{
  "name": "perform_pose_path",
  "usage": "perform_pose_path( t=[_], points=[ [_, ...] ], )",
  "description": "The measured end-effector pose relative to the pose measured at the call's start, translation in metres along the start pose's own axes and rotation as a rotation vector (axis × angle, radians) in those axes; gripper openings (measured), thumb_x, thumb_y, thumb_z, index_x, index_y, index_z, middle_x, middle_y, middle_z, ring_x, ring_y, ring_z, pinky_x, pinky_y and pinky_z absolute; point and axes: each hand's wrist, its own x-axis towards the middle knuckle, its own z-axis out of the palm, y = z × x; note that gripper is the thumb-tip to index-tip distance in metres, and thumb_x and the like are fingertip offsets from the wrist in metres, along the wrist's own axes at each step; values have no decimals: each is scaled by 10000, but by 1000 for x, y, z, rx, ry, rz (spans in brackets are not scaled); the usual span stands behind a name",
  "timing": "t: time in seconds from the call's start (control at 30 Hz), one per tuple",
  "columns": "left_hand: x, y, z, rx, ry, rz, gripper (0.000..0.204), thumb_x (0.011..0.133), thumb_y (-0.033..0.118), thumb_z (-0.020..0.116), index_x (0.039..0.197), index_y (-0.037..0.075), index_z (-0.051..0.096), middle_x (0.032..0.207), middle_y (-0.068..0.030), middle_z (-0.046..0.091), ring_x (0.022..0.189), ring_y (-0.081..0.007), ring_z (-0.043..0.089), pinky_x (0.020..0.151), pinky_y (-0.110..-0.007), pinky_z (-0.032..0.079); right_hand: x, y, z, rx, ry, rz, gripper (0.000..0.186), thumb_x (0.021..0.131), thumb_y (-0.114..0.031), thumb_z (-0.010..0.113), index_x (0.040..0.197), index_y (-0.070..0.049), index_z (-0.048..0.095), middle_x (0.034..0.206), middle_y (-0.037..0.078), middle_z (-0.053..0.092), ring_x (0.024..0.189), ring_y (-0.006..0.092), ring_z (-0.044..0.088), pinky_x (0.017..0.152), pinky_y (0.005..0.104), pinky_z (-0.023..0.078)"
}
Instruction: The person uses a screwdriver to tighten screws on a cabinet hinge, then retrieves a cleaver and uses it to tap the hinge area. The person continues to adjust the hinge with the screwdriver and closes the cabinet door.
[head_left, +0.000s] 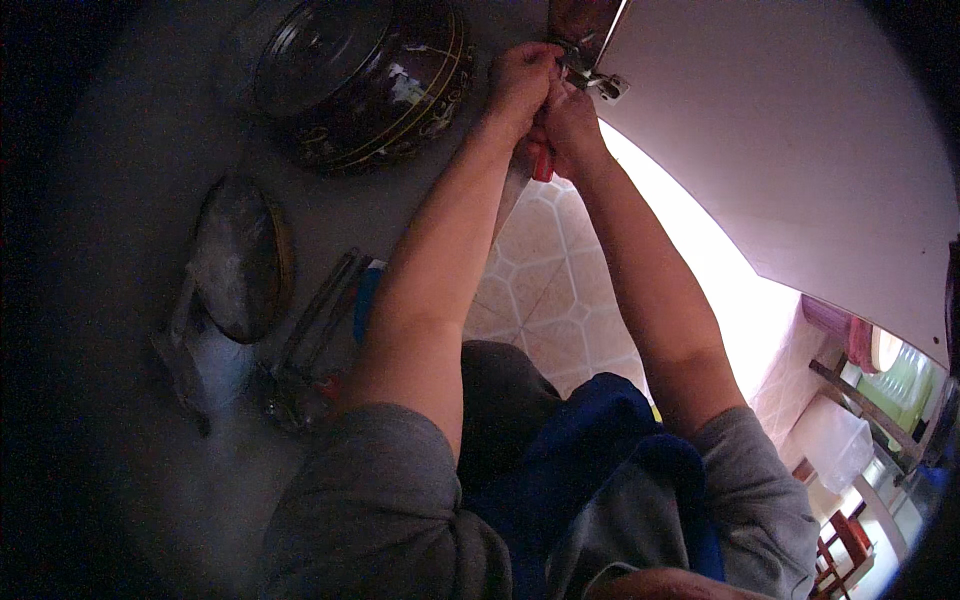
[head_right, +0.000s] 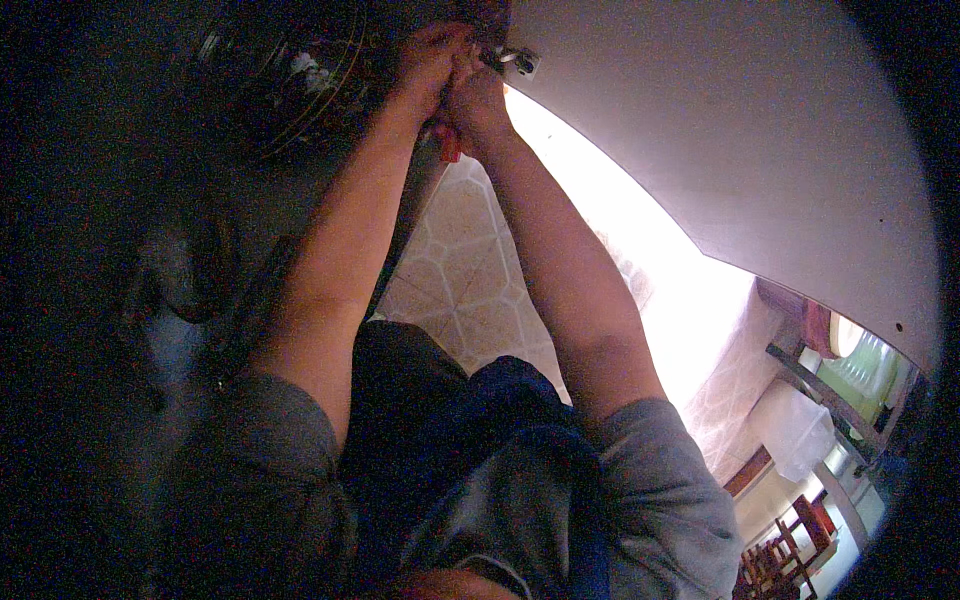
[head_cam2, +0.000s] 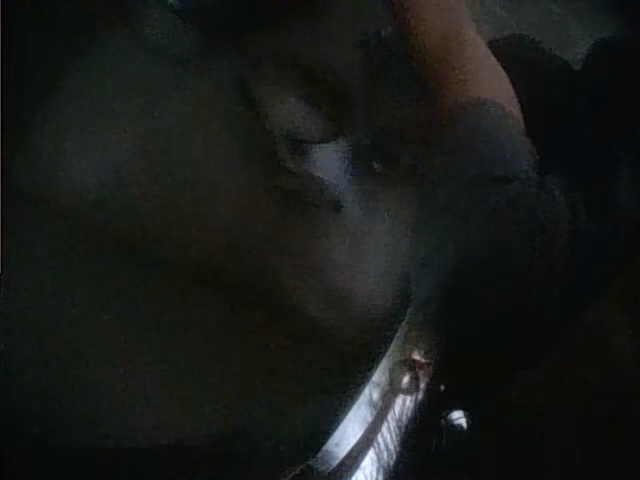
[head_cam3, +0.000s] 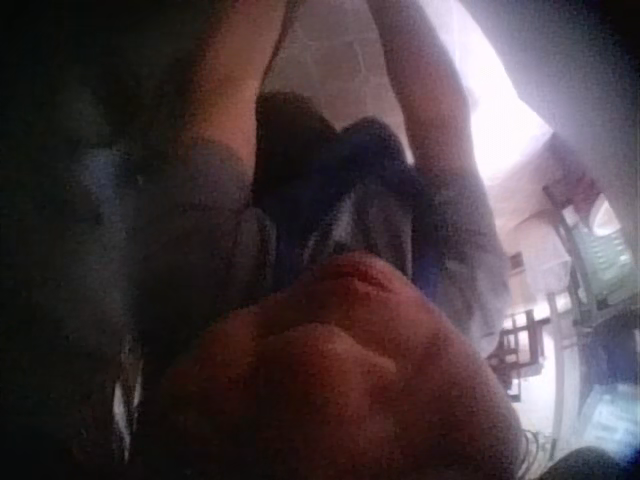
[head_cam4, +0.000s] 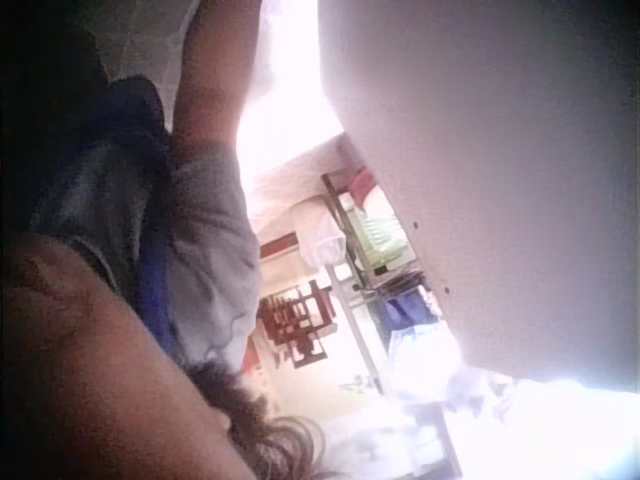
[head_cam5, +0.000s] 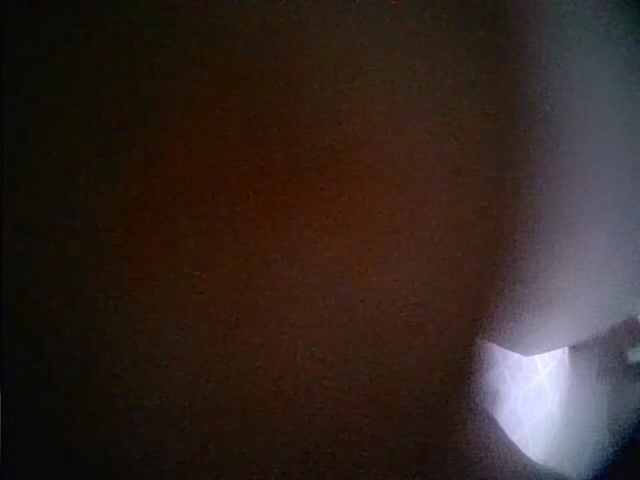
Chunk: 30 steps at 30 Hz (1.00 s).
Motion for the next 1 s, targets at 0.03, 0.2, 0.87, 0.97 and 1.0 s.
perform_pose_path(
  t=[0.03,0.2,0.87,0.97,1.0],
  points=[
    [0,0,1,-32,-12,-43,160,791,56,585,942,44,637,855,-75,646,750,-193,611,682,-309,509,-1,-2,2,9,15,-2,348,927,-423,412,865,-91,494,613,12,488,422,113,420,353,273,351],
    [-2,4,6,-61,-29,-67,153,801,46,573,941,45,635,840,-88,648,735,-192,622,662,-304,517,-7,-11,1,-6,-3,21,335,918,-418,430,841,-94,467,576,10,463,388,115,395,324,269,325],
    [3,-1,-21,161,32,28,299,838,276,582,1050,65,589,983,-72,621,849,-197,589,748,-319,470,31,28,27,-237,326,-304,465,941,-366,385,728,7,561,654,135,571,601,219,529,540,364,417],
    [-9,-19,-20,64,-98,-384,431,864,432,513,1119,86,551,1048,-77,599,926,-211,573,783,-346,468,32,39,11,-307,420,-173,461,941,-317,393,661,25,527,581,73,532,556,153,476,526,339,402],
    [-14,-22,-21,-39,-143,-481,466,864,473,486,1132,96,543,1059,-73,595,948,-215,564,792,-360,467,33,40,8,-282,404,-237,460,938,-319,399,659,25,526,577,84,528,553,158,470,526,348,399]
  ],
)
